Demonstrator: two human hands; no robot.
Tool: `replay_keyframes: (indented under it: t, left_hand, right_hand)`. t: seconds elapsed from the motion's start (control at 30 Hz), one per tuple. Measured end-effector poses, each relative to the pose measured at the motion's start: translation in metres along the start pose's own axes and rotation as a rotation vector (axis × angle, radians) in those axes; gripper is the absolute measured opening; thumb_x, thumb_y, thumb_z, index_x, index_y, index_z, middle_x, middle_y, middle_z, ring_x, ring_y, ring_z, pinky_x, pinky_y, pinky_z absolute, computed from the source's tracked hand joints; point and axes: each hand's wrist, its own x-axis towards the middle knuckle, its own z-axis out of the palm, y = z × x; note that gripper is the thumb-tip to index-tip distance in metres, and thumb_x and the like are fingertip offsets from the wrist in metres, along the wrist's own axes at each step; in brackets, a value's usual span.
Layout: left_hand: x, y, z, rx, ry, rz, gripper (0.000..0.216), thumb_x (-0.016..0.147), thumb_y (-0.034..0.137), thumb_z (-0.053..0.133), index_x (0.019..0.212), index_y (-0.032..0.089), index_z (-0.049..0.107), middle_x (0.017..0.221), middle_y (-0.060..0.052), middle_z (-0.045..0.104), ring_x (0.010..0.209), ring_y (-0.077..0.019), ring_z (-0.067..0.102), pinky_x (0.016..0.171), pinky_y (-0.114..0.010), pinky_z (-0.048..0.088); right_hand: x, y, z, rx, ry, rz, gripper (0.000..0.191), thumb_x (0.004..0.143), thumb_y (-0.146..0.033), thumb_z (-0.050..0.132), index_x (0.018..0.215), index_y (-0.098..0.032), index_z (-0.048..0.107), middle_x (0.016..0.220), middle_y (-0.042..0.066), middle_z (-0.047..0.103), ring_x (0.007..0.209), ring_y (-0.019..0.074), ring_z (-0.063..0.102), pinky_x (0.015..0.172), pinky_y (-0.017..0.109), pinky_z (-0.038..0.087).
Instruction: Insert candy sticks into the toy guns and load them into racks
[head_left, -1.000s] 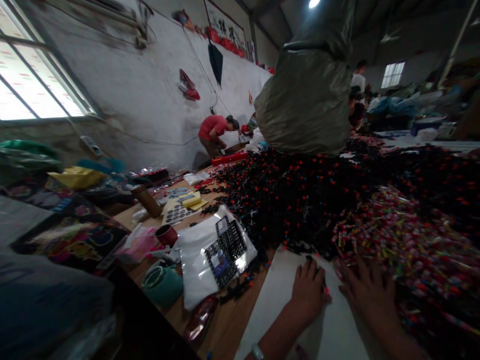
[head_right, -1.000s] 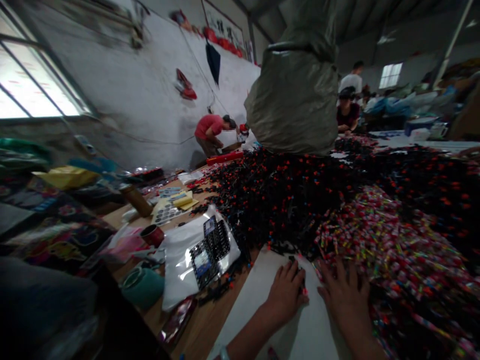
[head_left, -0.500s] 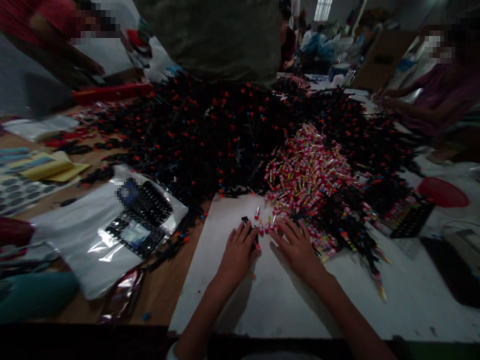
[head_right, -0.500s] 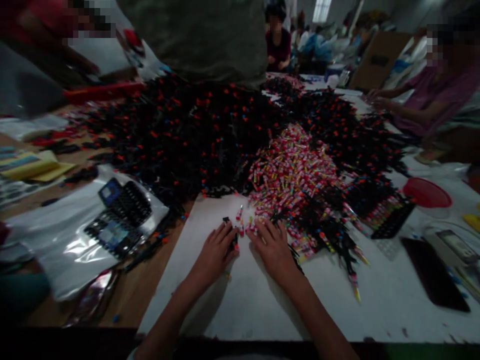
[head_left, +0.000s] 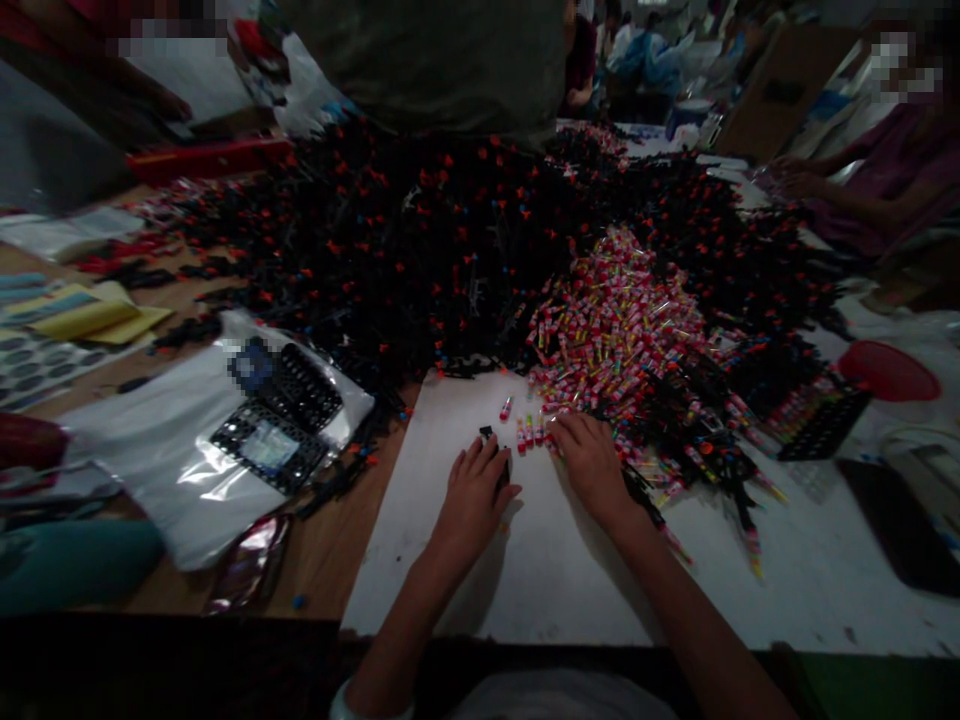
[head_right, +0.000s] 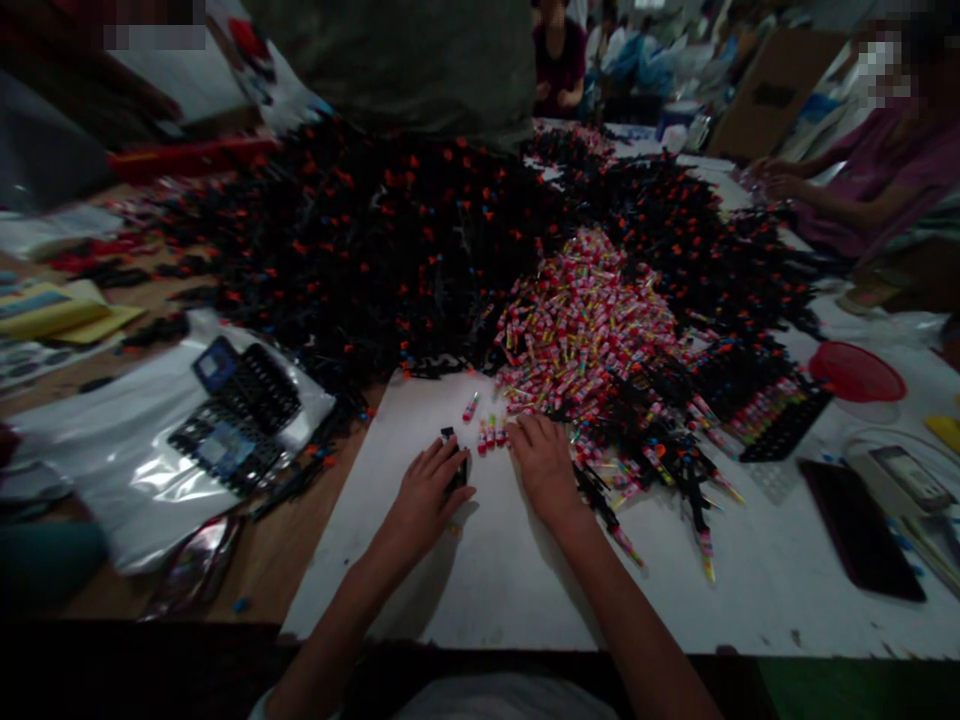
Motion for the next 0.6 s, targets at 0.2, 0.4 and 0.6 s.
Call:
replay_keyframes:
  t: [0.2,0.4,0.6]
  left_hand:
    - [-0.008,0.001,-0.003,-0.063,0.174,-0.152,0.037,0.081,0.026,0.057,0.116,0.013,0.058,0.138,-0.017,0.046,0.129,-0.0299,0.041,0.105,-0.046,0.034]
    - [-0.001,0.009,-0.006,-0.037,0.240,-0.302,0.040,0.079,0.029,0.060,0.116,0.015,0.056,0.116,-0.014,0.058,0.109,-0.0290,0.051,0.096,-0.044,0.040]
    - [0.003,0.003,-0.008,-0.081,0.224,-0.326,0.032,0.083,0.026,0.051,0.113,0.015,0.058,0.105,-0.013,0.060,0.100,-0.0265,0.054,0.091,-0.042,0.044]
  right_hand:
    - [0.002,0.006,0.007,0.047,-0.114,-0.156,0.024,0.086,-0.016,0.057,0.109,-0.020,0.063,0.110,0.008,0.062,0.102,0.0225,0.050,0.091,0.037,0.043]
    - [-0.009,0.012,0.004,0.353,0.105,-0.059,0.026,0.092,-0.020,0.046,0.113,-0.022,0.061,0.106,0.008,0.065,0.102,0.0187,0.057,0.091,0.037,0.047]
    - [-0.021,-0.006,-0.025,0.306,-0.038,0.080,0.025,0.095,-0.027,0.038,0.110,-0.017,0.056,0.102,0.011,0.063,0.094,0.0216,0.060,0.082,0.036,0.050]
